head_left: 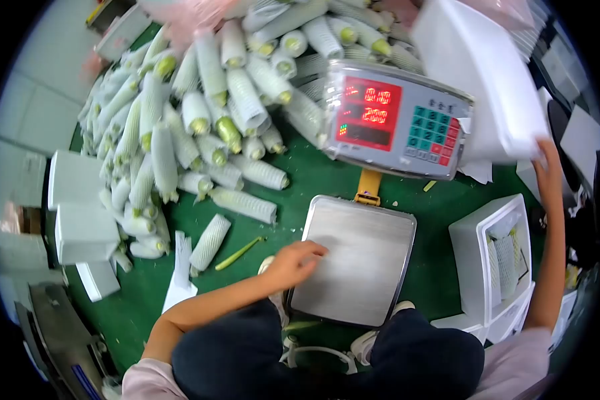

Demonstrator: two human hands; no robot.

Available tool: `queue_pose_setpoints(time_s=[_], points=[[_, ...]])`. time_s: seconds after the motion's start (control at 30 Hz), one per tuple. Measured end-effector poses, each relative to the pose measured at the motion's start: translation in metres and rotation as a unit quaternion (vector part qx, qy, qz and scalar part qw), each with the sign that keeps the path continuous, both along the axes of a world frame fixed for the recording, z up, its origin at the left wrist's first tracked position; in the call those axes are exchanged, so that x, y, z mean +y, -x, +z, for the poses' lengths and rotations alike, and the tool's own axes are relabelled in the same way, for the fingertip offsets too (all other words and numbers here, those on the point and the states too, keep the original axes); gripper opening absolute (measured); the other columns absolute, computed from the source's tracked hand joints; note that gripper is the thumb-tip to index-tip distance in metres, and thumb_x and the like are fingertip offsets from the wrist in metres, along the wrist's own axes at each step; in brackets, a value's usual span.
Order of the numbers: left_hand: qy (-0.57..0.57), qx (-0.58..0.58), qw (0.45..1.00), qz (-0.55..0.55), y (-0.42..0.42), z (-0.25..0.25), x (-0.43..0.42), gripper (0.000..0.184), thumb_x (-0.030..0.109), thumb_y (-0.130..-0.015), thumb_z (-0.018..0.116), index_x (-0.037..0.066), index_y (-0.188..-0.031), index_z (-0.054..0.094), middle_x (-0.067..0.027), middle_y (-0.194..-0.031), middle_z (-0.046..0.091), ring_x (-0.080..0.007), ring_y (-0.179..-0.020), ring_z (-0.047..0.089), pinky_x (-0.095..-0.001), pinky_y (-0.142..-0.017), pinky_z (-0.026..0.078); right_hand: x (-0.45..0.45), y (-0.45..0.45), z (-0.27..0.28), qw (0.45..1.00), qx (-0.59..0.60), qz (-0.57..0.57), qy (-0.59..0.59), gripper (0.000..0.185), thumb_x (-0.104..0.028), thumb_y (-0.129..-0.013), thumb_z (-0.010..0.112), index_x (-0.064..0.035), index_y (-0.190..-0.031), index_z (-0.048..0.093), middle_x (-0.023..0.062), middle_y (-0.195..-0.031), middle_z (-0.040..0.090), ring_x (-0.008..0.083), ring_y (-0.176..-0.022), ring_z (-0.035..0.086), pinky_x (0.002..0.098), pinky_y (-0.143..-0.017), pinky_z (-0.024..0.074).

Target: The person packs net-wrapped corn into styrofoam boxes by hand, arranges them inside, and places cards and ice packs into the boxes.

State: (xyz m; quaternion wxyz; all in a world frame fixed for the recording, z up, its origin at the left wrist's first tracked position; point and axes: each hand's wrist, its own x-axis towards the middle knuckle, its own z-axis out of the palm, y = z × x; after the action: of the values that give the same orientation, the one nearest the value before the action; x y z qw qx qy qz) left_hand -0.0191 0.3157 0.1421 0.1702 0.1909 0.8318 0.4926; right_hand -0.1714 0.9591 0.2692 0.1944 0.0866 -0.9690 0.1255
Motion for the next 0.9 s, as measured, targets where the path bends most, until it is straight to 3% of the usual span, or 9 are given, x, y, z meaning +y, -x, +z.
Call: queue_pose_setpoints(time_s=[0.17, 0.3, 0.37, 0.4, 0.57, 0.7, 0.77, 0.8, 0.9], points=[[-0.116, -0.149, 0.955, 0.228, -0.043, -0.053, -0.066, 0.025, 0.009, -0.096, 0.056, 0.0, -0.116, 0.065, -0.0055, -0.098, 0.07, -0.012, -0.09, 0.064, -0.0258, -0.079, 0.051, -0.034, -0.215, 0.05, 0.97, 0.122, 0.012, -0.209, 0.031, 0.007, -0.087, 0.055, -0.0015, -0.117, 0.061, 0.0185, -0.121, 0.062, 0.0377, -0.121, 0.056, 0.0515, -0.111, 0.0377], [0.056, -0.078, 0.956, 0.278, -0.094, -0.122, -0.101, 0.025, 0.016, -0.093, 0.058, 0.004, -0.114, 0.068, -0.0136, -0.1, 0.07, -0.0242, -0.087, 0.068, -0.0352, -0.078, 0.053, -0.113, -0.24, 0.086, 0.951, 0.143, 0.157, -0.227, 0.021, 0.003, -0.081, 0.063, -0.0061, -0.099, 0.058, 0.017, -0.111, 0.065, 0.0355, -0.107, 0.062, 0.0579, -0.104, 0.042], [-0.087, -0.038, 0.934, 0.345, -0.126, -0.156, -0.1, 0.024, 0.015, -0.092, 0.057, 0.003, -0.11, 0.068, -0.0153, -0.102, 0.07, -0.0313, -0.091, 0.068, -0.0401, -0.081, 0.054, -0.141, -0.238, 0.101, 0.929, 0.061, 0.238, -0.278, 0.019, -0.003, -0.077, 0.065, -0.0073, -0.095, 0.058, 0.0147, -0.105, 0.066, 0.0337, -0.104, 0.064, 0.056, -0.103, 0.0431], [-0.048, -0.143, 0.916, 0.373, -0.145, -0.033, -0.089, 0.033, 0.018, -0.092, 0.063, 0.001, -0.12, 0.064, -0.015, -0.112, 0.069, -0.0237, -0.102, 0.066, -0.0353, -0.091, 0.05, -0.193, -0.232, 0.119, 0.916, 0.053, 0.283, -0.28, 0.016, -0.008, -0.076, 0.063, -0.009, -0.092, 0.058, 0.0115, -0.102, 0.067, 0.0314, -0.1, 0.065, 0.0536, -0.102, 0.0435], [-0.061, 0.075, 0.897, 0.43, -0.168, -0.13, -0.139, 0.026, 0.01, -0.087, 0.058, 0.005, -0.111, 0.066, -0.017, -0.104, 0.068, -0.0369, -0.099, 0.064, -0.0467, -0.091, 0.049, -0.236, -0.192, 0.059, 0.841, -0.165, 0.446, -0.257, 0.015, -0.01, -0.076, 0.061, -0.0095, -0.092, 0.06, 0.0082, -0.105, 0.065, 0.0299, -0.101, 0.06, 0.0467, -0.095, 0.0467], [0.272, 0.127, 0.812, 0.5, -0.132, -0.114, -0.208, 0.054, 0.014, -0.082, 0.064, 0.003, -0.133, 0.05, -0.0194, -0.134, 0.054, -0.0396, -0.125, 0.049, -0.0506, -0.106, 0.038, -0.25, -0.172, -0.004, 0.794, -0.229, 0.494, -0.271, 0.012, -0.01, -0.079, 0.061, -0.0101, -0.092, 0.061, 0.0088, -0.103, 0.064, 0.0307, -0.104, 0.06, 0.0487, -0.101, 0.0443], [0.372, 0.109, 0.778, 0.494, -0.113, -0.135, -0.247, 0.071, 0.023, -0.077, 0.073, 0.005, -0.139, 0.045, -0.0192, -0.137, 0.052, -0.0383, -0.127, 0.049, -0.0528, -0.102, 0.042, -0.273, -0.166, 0.013, 0.794, -0.263, 0.444, -0.321, 0.026, 0.002, -0.077, 0.061, -0.013, -0.098, 0.066, 0.0111, -0.124, 0.063, 0.0309, -0.128, 0.053, 0.0523, -0.116, 0.0314], [0.349, -0.008, 0.813, 0.467, -0.103, -0.127, -0.263, 0.08, 0.026, -0.073, 0.078, 0.005, -0.142, 0.043, -0.0176, -0.14, 0.05, -0.0355, -0.134, 0.044, -0.0536, -0.105, 0.04, -0.29, -0.161, 0.032, 0.793, -0.278, 0.434, -0.325, 0.04, 0.005, -0.075, 0.061, -0.0157, -0.109, 0.068, 0.0125, -0.135, 0.059, 0.0302, -0.136, 0.047, 0.0526, -0.119, 0.0264], [0.414, -0.053, 0.79, 0.448, -0.093, -0.138, -0.277, 0.093, 0.027, -0.07, 0.082, 0.02, -0.15, 0.035, -0.016, -0.15, 0.038, -0.0338, -0.137, 0.039, -0.0644, -0.101, 0.04, -0.277, -0.13, 0.06, 0.897, -0.169, 0.384, -0.142, 0.044, 0.009, -0.074, 0.058, -0.0101, -0.113, 0.067, 0.0139, -0.131, 0.058, 0.032, -0.124, 0.053, 0.0481, -0.108, 0.039]])
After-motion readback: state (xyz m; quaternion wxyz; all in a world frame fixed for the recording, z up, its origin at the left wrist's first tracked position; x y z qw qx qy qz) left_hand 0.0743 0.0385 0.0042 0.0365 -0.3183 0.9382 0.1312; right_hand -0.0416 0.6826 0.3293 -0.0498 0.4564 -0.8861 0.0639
